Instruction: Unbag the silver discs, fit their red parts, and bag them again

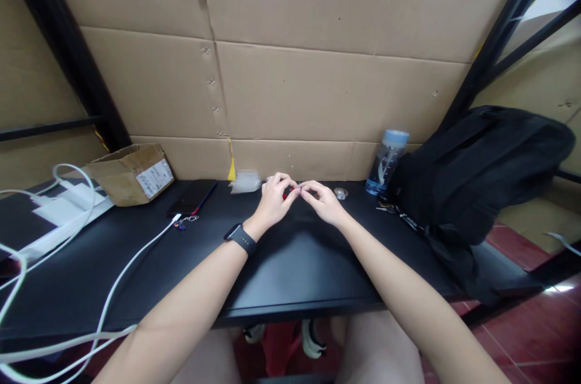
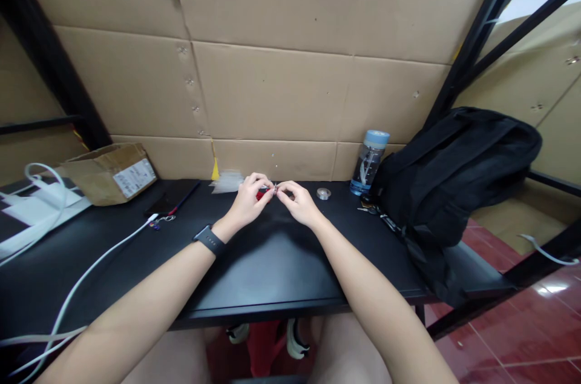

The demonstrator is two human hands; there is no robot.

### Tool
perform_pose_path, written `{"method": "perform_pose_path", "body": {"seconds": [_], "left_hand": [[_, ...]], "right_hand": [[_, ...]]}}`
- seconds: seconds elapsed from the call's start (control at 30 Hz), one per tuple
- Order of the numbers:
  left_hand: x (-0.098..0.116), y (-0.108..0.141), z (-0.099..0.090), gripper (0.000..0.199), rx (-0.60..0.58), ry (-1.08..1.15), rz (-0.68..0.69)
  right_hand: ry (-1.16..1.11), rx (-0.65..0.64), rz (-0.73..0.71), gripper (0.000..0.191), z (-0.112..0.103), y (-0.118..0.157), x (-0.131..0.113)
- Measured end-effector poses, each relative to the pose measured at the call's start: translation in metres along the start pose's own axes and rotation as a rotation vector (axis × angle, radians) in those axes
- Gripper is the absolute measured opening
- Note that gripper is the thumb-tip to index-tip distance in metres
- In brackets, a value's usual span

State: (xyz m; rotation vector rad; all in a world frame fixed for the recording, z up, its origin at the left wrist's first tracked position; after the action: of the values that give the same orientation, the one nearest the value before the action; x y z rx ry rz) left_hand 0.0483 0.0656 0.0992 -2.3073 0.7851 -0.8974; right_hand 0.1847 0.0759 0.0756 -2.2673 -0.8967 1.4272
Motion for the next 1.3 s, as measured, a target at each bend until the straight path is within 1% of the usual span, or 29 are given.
{"method": "perform_pose_path", "body": {"seconds": [0.07, 0.13, 0.3, 0.37, 0.43, 0.53, 0.6, 0.67, 0.7, 0.77, 0.8, 0.9, 0.97, 1.03, 1.13, 1.23, 1.3], "left_hand": [[-0.004, 0.0, -0.001, 0.027, 0.007, 0.021, -0.029], [-0.006, 0.002, 0.003, 0.031, -0.028, 0.024, -0.032], [-0.007, 0.011, 0.04, 0.031, -0.305, -0.06, 0.078], [-0.013, 0.013, 0.047, 0.029, -0.357, -0.081, 0.086], [-0.027, 0.011, 0.044, 0.028, -0.337, -0.126, 0.028], [-0.051, 0.006, 0.029, 0.024, -0.26, -0.232, -0.071], [-0.061, 0.006, 0.024, 0.015, -0.259, -0.288, -0.072], [-0.065, 0.008, 0.025, 0.012, -0.283, -0.319, -0.048], [-0.066, 0.009, 0.026, 0.013, -0.293, -0.327, -0.037], [-0.067, 0.011, 0.029, 0.015, -0.312, -0.339, -0.023], [-0.066, 0.012, 0.031, 0.016, -0.322, -0.343, -0.019], [-0.062, 0.013, 0.036, 0.015, -0.352, -0.347, -0.014], [-0.06, 0.013, 0.036, 0.013, -0.372, -0.35, -0.018], [-0.06, 0.013, 0.035, 0.01, -0.393, -0.363, -0.035], [-0.06, 0.014, 0.033, 0.01, -0.408, -0.386, -0.062], [-0.056, 0.014, 0.031, 0.008, -0.411, -0.394, -0.066], [-0.054, 0.014, 0.031, 0.006, -0.414, -0.39, -0.066]], "right_hand": [[0.067, -0.002, 0.011, 0.021, -0.001, 0.0, 0.002], [0.132, -0.006, 0.007, 0.019, -0.004, 0.0, 0.002], [0.168, -0.056, 0.007, 0.015, -0.006, 0.0, 0.008], [0.222, -0.094, 0.02, 0.014, -0.006, 0.0, 0.012], [0.28, -0.154, 0.028, 0.012, -0.004, 0.002, 0.017], [0.307, -0.272, 0.043, 0.012, -0.001, 0.005, 0.026], [0.299, -0.352, 0.062, 0.011, -0.002, 0.008, 0.032], [0.286, -0.389, 0.099, 0.012, -0.008, 0.01, 0.039], [0.289, -0.377, 0.126, 0.014, -0.015, 0.011, 0.044], [0.337, -0.289, 0.187, 0.02, -0.034, 0.01, 0.055], [0.389, -0.226, 0.214, 0.02, -0.046, 0.009, 0.062], [0.607, -0.046, 0.292, 0.011, -0.079, 0.011, 0.081], [0.742, 0.011, 0.373, 0.017, -0.093, 0.016, 0.094], [0.825, 0.026, 0.47, 0.028, -0.102, 0.022, 0.107], [0.845, -0.001, 0.572, 0.029, -0.107, 0.029, 0.119], [0.806, -0.014, 0.593, 0.024, -0.107, 0.031, 0.124], [0.789, 0.002, 0.587, 0.021, -0.109, 0.031, 0.126]]}}
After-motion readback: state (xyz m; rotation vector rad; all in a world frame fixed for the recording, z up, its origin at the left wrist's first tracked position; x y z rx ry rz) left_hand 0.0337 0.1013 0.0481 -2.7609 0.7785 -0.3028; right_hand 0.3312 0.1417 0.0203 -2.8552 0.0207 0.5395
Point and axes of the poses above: each hand's wrist, its own y-axis away from the middle knuckle, its own z-axis out of the palm, x = y × z, the point moved 10 cm from there along -y, towards the middle knuckle, and after that the axes turned 3 degrees about -x, right-handed, at the moved point
